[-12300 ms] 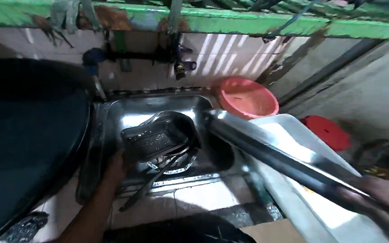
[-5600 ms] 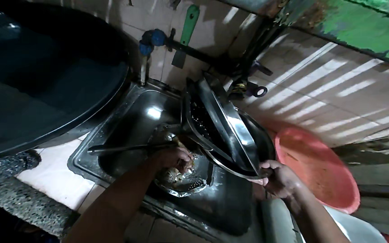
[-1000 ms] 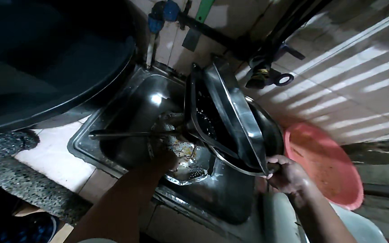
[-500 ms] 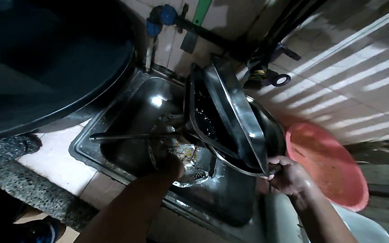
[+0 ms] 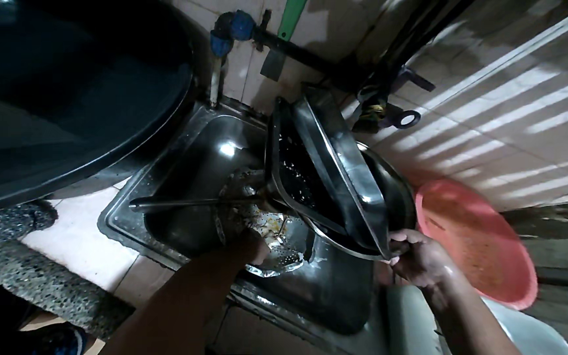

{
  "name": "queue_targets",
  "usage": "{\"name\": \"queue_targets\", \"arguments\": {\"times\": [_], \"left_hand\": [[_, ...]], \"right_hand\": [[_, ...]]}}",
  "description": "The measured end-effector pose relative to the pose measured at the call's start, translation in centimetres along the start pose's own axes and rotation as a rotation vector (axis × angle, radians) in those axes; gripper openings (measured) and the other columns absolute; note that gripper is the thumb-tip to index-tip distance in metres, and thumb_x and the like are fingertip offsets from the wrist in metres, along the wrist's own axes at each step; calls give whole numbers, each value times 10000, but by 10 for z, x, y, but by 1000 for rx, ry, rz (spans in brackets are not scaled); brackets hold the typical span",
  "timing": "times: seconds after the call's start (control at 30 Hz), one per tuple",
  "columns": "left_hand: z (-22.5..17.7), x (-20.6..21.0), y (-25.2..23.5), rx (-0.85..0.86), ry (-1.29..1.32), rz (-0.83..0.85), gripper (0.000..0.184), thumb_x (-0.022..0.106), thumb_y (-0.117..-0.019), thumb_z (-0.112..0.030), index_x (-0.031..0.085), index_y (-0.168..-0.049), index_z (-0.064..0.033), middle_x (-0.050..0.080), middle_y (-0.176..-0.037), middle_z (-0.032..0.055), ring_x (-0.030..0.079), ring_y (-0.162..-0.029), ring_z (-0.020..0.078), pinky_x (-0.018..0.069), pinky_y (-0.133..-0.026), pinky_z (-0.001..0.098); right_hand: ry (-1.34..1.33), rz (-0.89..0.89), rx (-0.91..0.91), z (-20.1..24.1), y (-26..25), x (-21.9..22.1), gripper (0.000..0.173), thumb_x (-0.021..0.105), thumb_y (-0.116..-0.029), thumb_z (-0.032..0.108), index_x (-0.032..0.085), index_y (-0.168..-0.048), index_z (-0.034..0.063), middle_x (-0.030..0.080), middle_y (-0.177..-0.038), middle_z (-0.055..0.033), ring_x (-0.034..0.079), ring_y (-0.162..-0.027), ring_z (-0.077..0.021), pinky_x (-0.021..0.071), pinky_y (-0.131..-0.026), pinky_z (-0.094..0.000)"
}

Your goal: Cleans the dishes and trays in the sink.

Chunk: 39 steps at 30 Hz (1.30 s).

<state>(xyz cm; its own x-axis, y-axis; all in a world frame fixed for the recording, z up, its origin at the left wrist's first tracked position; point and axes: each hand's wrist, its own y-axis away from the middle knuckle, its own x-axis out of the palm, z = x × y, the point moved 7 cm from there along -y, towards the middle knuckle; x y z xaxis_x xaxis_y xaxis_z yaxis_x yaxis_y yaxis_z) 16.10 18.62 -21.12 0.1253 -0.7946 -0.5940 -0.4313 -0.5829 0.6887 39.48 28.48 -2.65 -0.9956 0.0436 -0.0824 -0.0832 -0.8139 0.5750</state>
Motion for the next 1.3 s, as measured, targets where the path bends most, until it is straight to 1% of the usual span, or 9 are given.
{"name": "queue_targets", "arguments": {"times": [0.2, 0.3, 0.5, 0.7, 0.87, 1.0, 1.13, 1.23, 1.3], "left_hand": [[0, 5, -12, 11, 3, 193, 358, 642, -961, -338, 689, -1125, -23, 674, -1138, 249, 626, -1099, 448, 447, -906, 702], [0, 5, -12, 66, 25, 235, 306, 599, -994, -231, 672, -1181, 1, 656, -1173, 271, 618, -1109, 453, 460, -899, 683], [-3, -3, -4, 31, 157, 206, 328, 554, -1012, -273, 691, -1131, 0, 676, -1099, 257, 645, -1026, 428, 479, -843, 662], [3, -2, -9, -26, 247, 199, 367, 651, -975, -327, 699, -1158, -12, 685, -1092, 243, 652, -1003, 397, 485, -860, 636], [-5, 1, -13, -79, 177, 175, 292, 621, -968, -224, 671, -1148, 1, 665, -1077, 248, 644, -948, 412, 496, -781, 632], [-7, 4, -15, -73, 91, 170, 299, 615, -954, -255, 681, -1090, 3, 672, -1077, 256, 648, -985, 438, 485, -795, 673], [-14, -6, 3, -29, 75, 173, 331, 606, -974, -268, 689, -1130, 12, 666, -1171, 263, 618, -1122, 454, 446, -926, 704], [-10, 1, 22, 41, 381, -46, 397, 599, -1003, -234, 628, -1261, 66, 636, -1252, 272, 611, -1172, 377, 465, -1009, 539], [-31, -15, 62, -90, 677, -233, 394, 572, -1028, -119, 560, -1373, 71, 580, -1376, 263, 560, -1272, 326, 401, -1108, 425]], "right_hand": [[-5, 3, 1, 2, 2, 4, 295, 322, -1012, 65, 536, -809, 87, 600, -567, -36, 583, -449, -95, 504, -415, -237], [13, -3, 0, 2, 4, 5, 308, 308, -1010, 78, 530, -798, 102, 596, -563, -21, 572, -440, -85, 491, -402, -231], [4, -7, 7, 0, 1, 3, 291, 330, -1008, 81, 543, -810, 98, 614, -596, -33, 607, -488, -105, 533, -446, -267], [-19, -2, 6, 0, -2, 3, 256, 346, -984, 53, 540, -821, 84, 611, -586, -46, 594, -461, -114, 515, -420, -268], [-16, 16, 21, -1, 6, 8, 217, 350, -973, 28, 539, -874, 67, 596, -577, -52, 571, -435, -100, 493, -390, -247], [3, -6, 69, -6, 21, 15, 151, 379, -971, 25, 523, -1007, 53, 624, -652, -71, 631, -508, -141, 550, -442, -299], [-2, -43, 88, -11, 41, 26, 155, 392, -981, -9, 534, -935, 31, 624, -636, -80, 630, -499, -149, 561, -452, -303], [-3, -30, 95, -14, 58, 32, 133, 419, -976, -39, 528, -1025, 19, 632, -668, -82, 640, -522, -150, 561, -459, -298], [-4, -12, 104, -17, 68, 32, 131, 438, -960, -48, 540, -1002, 22, 654, -683, -83, 652, -537, -148, 559, -463, -290]]}}
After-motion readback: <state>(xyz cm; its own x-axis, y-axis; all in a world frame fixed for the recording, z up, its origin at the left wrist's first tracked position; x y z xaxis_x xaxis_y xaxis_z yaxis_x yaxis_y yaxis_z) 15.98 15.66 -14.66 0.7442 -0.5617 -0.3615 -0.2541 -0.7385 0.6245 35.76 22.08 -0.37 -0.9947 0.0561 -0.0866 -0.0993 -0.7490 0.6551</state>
